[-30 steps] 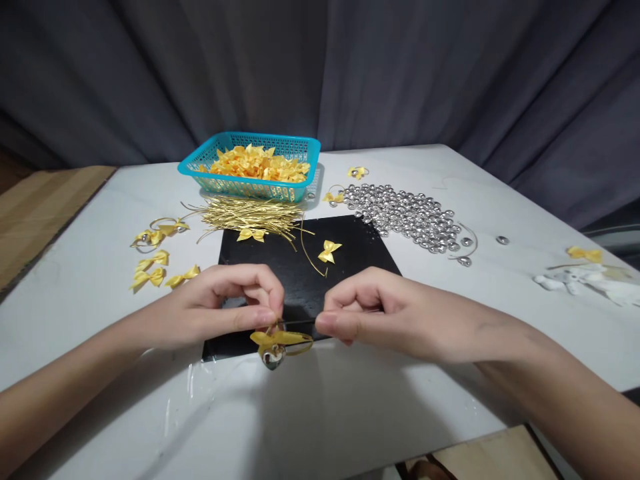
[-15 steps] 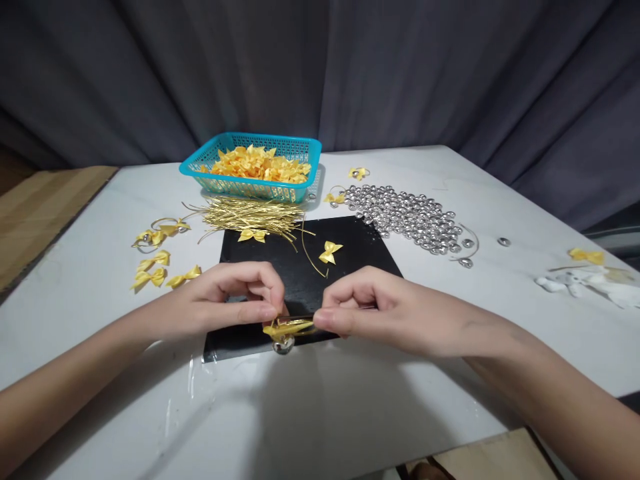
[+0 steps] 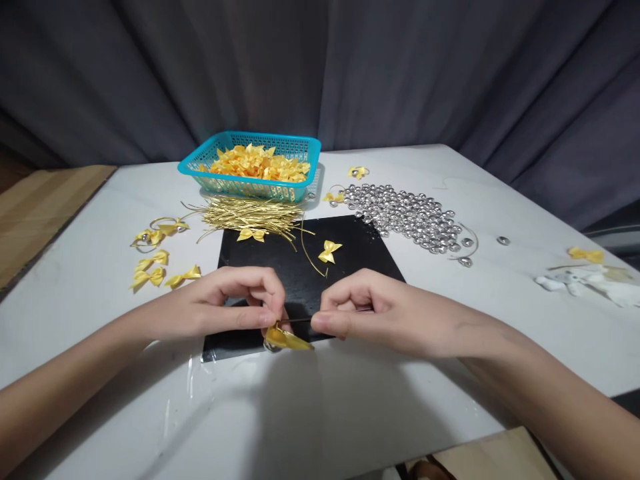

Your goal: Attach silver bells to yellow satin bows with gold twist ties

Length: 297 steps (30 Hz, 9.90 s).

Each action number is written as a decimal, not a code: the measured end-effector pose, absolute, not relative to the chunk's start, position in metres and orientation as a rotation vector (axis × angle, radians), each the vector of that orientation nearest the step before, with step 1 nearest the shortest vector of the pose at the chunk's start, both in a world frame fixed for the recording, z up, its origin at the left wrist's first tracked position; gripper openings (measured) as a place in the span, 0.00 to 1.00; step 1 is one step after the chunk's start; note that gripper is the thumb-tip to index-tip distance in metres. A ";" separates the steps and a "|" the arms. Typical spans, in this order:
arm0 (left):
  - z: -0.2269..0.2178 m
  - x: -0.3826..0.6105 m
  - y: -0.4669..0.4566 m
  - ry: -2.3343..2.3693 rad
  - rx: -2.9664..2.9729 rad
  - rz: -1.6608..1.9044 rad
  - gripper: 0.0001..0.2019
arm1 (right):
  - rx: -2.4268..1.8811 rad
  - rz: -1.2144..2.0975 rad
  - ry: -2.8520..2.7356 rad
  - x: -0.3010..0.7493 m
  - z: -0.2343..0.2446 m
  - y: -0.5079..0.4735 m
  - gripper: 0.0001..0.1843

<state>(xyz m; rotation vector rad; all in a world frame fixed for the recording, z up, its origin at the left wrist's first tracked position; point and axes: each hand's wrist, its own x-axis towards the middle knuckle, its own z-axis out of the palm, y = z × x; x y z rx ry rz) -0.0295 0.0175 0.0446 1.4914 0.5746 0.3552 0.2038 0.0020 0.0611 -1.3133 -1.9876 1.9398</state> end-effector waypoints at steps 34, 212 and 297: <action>0.042 -0.027 0.011 0.646 2.522 0.047 0.16 | -1.480 -0.057 -2.502 0.209 -0.018 0.008 0.19; 0.033 -0.003 -0.015 1.048 1.661 1.043 0.09 | -1.297 1.073 -1.459 0.166 0.029 -0.024 0.05; 0.018 -0.007 0.007 1.182 1.608 0.706 0.10 | -1.353 1.271 -1.451 0.168 0.008 -0.013 0.13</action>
